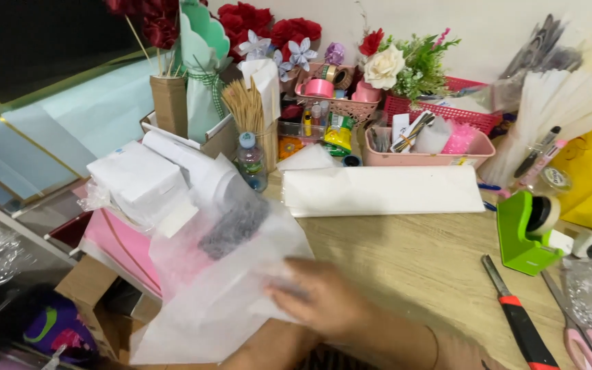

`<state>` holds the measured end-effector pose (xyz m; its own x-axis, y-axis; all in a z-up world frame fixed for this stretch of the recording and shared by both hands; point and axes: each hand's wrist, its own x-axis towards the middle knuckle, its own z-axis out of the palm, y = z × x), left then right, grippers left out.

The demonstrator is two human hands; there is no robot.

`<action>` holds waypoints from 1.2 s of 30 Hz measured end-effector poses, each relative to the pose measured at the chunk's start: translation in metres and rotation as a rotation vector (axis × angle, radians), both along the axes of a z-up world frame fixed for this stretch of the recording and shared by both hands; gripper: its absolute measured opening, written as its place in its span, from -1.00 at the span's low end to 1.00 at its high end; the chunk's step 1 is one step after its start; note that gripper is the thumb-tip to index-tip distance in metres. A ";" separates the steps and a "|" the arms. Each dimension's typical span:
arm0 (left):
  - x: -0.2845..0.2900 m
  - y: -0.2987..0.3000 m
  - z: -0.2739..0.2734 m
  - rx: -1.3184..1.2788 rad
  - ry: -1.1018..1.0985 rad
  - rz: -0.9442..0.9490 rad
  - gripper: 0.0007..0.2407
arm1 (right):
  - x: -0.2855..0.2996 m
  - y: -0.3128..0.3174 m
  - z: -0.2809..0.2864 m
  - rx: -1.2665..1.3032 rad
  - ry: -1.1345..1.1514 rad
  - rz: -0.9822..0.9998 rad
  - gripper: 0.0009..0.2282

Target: The person unfolds a sheet of white paper on a cluttered table, smooths it out, and then folds it in half. They then unfold it again and fold it into a smaller square shape.

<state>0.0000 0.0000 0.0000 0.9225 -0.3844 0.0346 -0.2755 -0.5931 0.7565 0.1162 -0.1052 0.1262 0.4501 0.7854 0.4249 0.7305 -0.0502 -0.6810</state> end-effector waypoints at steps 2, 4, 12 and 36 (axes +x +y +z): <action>0.060 0.013 0.043 -0.007 0.018 -0.029 -0.68 | 0.019 -0.013 0.031 -0.019 0.542 -0.333 -0.80; 0.064 0.019 0.033 0.118 -0.229 -0.255 -0.80 | 0.057 -0.029 0.005 0.025 0.547 -0.387 -0.72; 0.077 0.015 -0.007 0.196 -0.689 -0.389 -0.78 | 0.107 -0.110 -0.010 0.357 0.910 -0.574 -0.31; 0.305 -0.078 -0.037 0.611 -0.905 -0.260 -0.32 | -0.041 -0.257 -0.142 1.197 1.028 -1.312 -0.51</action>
<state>0.3055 -0.0776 -0.0371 0.5424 -0.7436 0.3910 -0.7461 -0.6403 -0.1826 0.0748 -0.3620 -0.0156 0.7536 -0.5564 -0.3500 0.0444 0.5743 -0.8175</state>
